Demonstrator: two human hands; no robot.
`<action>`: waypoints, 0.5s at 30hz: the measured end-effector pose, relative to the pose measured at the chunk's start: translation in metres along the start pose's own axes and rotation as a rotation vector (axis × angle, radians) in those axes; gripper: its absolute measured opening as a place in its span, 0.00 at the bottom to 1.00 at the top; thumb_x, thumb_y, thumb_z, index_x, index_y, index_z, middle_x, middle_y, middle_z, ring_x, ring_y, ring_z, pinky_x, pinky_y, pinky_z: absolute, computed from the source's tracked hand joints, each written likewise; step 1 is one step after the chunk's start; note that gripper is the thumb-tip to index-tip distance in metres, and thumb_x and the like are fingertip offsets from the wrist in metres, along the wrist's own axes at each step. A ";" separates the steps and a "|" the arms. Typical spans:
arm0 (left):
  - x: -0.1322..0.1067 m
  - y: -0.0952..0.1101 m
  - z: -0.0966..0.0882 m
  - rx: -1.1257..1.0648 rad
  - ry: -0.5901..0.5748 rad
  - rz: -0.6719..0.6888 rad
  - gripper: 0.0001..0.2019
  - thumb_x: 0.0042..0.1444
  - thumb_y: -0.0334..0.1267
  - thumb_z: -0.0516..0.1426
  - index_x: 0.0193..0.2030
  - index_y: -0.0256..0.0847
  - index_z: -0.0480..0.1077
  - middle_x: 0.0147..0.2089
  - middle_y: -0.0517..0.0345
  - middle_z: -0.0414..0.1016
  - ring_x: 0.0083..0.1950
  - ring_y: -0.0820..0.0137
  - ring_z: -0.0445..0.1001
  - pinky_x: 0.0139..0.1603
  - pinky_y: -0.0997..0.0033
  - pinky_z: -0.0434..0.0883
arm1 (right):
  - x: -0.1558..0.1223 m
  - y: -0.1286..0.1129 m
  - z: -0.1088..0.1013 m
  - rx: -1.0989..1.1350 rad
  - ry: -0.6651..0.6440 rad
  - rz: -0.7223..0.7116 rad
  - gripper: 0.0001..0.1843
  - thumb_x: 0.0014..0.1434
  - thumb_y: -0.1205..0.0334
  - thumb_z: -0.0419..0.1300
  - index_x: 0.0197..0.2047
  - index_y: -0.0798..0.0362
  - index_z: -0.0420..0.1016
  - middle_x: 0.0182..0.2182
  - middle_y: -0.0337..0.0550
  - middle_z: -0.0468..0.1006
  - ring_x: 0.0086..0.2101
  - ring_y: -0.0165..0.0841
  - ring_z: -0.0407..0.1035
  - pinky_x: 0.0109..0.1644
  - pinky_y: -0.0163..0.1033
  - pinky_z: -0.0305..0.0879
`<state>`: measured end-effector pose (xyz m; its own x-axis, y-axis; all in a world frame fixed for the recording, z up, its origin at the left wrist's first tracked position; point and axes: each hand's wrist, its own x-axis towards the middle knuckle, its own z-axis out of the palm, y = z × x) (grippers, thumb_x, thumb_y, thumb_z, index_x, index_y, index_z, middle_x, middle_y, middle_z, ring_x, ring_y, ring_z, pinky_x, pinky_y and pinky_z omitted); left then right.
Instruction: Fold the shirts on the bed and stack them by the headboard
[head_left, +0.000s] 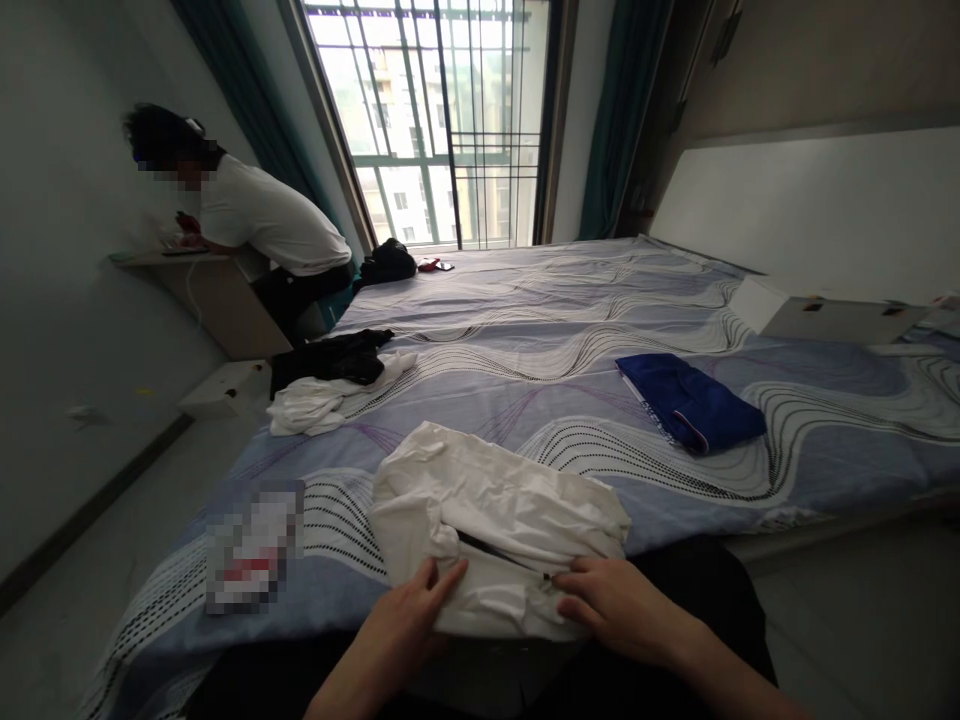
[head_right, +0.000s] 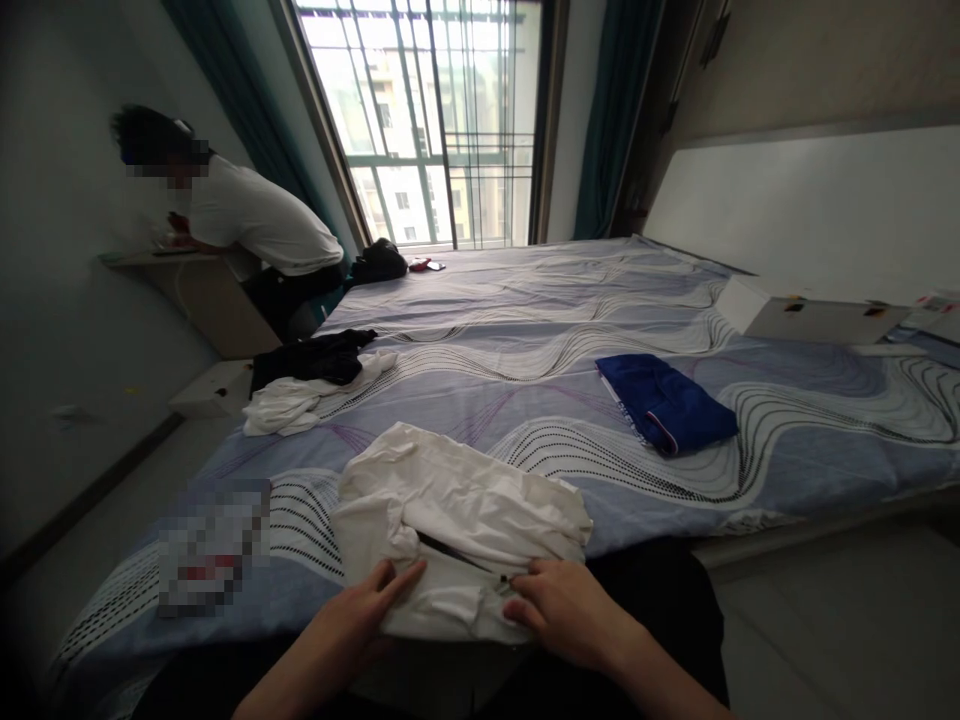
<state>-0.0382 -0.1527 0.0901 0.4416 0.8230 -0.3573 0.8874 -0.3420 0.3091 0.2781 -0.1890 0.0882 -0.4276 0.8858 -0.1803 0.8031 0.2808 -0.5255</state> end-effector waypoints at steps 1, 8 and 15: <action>0.000 -0.002 0.003 0.021 0.027 0.006 0.41 0.46 0.23 0.55 0.68 0.56 0.64 0.59 0.48 0.73 0.48 0.56 0.80 0.49 0.60 0.74 | 0.003 0.002 0.004 -0.003 0.042 0.023 0.16 0.69 0.54 0.51 0.46 0.45 0.81 0.39 0.44 0.82 0.39 0.39 0.75 0.43 0.40 0.65; -0.014 -0.014 0.005 0.126 0.147 0.105 0.21 0.48 0.22 0.49 0.36 0.49 0.78 0.42 0.56 0.76 0.35 0.68 0.78 0.35 0.73 0.69 | 0.045 0.009 0.013 -0.183 0.441 0.068 0.41 0.55 0.56 0.67 0.70 0.46 0.61 0.56 0.55 0.74 0.55 0.51 0.66 0.59 0.54 0.61; -0.034 -0.046 -0.008 0.039 0.652 0.258 0.19 0.53 0.26 0.50 0.35 0.49 0.80 0.38 0.56 0.73 0.33 0.74 0.72 0.32 0.77 0.68 | 0.075 0.035 -0.024 -0.103 0.402 0.137 0.15 0.68 0.60 0.50 0.44 0.52 0.78 0.40 0.48 0.81 0.42 0.39 0.74 0.48 0.40 0.65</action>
<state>-0.0953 -0.1612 0.0948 0.4798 0.8136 0.3284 0.7747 -0.5686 0.2767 0.2838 -0.1036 0.0760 -0.1356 0.9851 0.1060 0.8872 0.1684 -0.4297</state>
